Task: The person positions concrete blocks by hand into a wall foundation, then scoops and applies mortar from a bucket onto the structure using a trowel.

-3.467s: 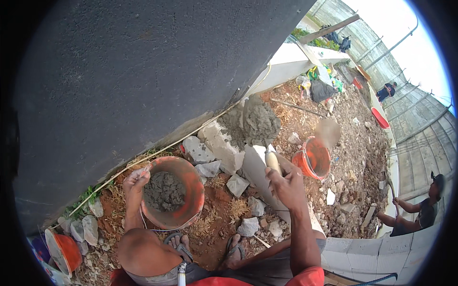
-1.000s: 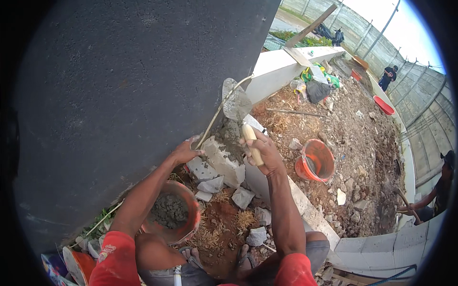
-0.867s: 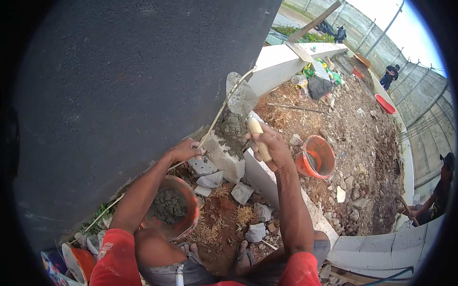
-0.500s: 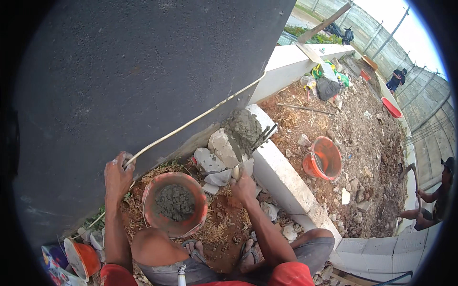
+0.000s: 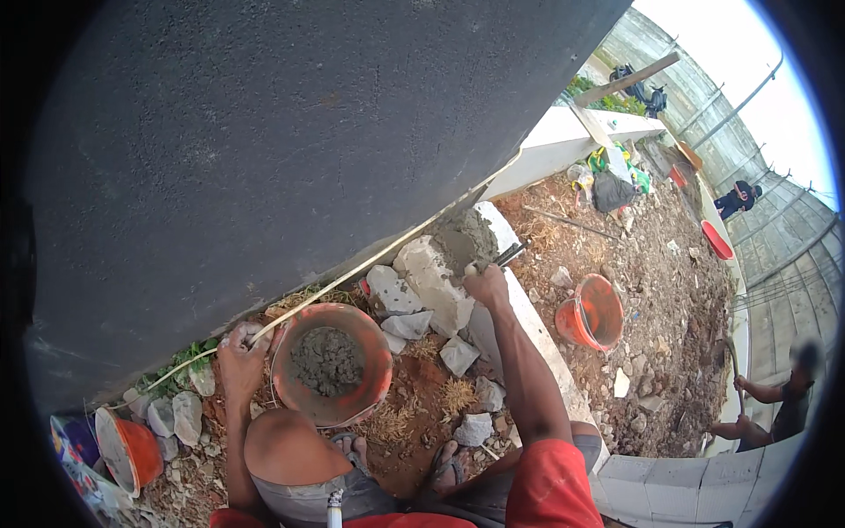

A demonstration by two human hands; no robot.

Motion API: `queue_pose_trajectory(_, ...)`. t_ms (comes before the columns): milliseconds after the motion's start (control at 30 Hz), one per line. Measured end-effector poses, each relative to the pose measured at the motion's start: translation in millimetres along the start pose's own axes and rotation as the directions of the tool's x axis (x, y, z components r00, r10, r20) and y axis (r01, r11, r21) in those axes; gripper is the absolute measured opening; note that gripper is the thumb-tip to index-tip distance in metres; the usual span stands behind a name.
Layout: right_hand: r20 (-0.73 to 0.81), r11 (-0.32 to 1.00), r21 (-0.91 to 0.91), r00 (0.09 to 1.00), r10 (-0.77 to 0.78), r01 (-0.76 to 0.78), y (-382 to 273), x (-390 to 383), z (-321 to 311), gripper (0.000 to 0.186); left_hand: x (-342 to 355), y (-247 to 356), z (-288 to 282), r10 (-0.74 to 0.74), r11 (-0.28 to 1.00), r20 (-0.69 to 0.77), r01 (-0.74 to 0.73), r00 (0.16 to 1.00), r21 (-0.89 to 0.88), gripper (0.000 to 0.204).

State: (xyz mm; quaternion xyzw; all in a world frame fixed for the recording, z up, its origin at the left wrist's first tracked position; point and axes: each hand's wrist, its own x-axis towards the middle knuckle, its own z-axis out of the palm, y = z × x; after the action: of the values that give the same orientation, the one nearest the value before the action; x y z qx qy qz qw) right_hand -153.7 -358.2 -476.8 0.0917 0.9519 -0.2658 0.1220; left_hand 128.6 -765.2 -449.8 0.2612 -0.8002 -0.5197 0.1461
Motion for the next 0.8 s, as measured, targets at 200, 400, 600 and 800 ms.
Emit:
queue_pose_trajectory(200,0.045,0.831,0.546,0.994,0.1,-0.108,4,-80,33,0.029,-1,-17,8,0.009,1.0,0.067,-0.01,0.998,0.003,0.017)
queue_pose_trajectory(400,0.46,-0.141,0.868,0.878,-0.135,-0.476,13,-137,75,0.028,11,-9,5,0.02,0.992,-0.073,-0.029,0.997,-0.122,0.018)
queue_pose_trajectory(600,0.482,0.639,0.649,0.873,0.074,-0.413,-3,-233,30,0.016,17,-19,-19,-0.15,0.977,0.133,0.127,0.98,0.172,0.028)
queue_pose_trajectory(800,0.428,0.805,-0.002,0.727,-0.536,0.594,-23,-255,7,0.026,24,-36,35,-0.078,0.844,0.215,-0.05,0.974,0.534,0.041)
